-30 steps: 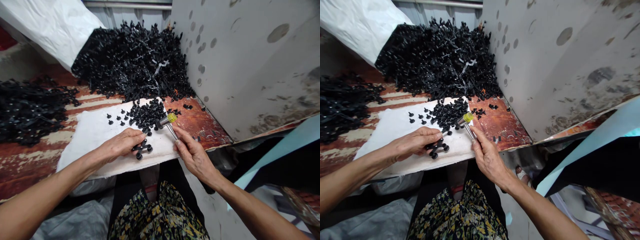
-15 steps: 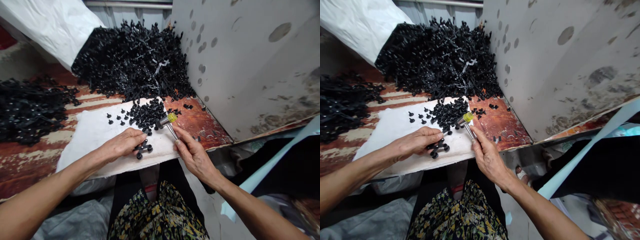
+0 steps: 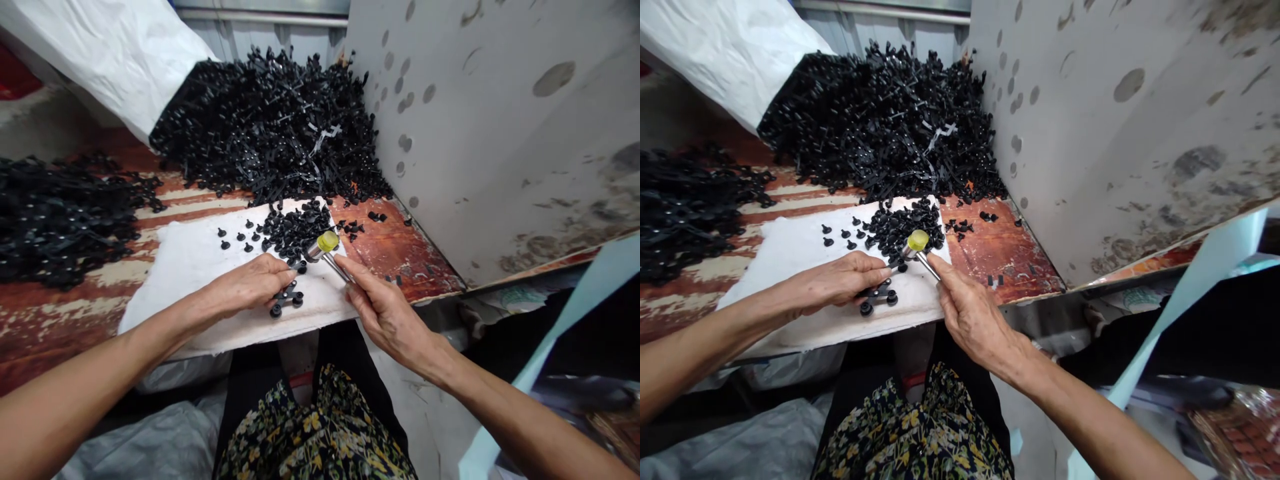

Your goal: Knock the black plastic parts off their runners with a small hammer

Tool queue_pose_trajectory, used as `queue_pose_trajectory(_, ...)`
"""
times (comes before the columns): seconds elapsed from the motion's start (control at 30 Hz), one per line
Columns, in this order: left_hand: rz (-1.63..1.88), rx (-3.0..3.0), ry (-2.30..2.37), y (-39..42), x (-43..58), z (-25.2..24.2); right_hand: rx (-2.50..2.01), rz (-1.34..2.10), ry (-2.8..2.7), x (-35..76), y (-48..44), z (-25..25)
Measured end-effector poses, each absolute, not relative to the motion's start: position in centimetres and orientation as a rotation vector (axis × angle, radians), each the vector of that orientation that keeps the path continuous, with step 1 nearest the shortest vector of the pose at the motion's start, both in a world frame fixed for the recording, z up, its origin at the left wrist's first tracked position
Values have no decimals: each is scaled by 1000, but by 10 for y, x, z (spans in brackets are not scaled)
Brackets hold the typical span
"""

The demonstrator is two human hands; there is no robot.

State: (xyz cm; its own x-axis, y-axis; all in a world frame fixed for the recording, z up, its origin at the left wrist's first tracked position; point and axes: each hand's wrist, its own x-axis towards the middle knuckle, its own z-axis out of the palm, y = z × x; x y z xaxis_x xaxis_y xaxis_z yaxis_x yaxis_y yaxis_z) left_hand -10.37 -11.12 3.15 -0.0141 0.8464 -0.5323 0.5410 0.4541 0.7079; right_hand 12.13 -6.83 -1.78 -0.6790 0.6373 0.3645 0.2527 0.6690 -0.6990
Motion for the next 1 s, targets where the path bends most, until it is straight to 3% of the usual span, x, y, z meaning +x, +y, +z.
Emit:
queue_pose_trajectory(0.6, 373, 1172, 1632, -111, -112, 25, -576, 484, -2297, 118, -75, 4)
queue_pose_trajectory(1.0, 301, 1202, 1705, -113, -105, 33, -659, 522, -2545, 117, -65, -13)
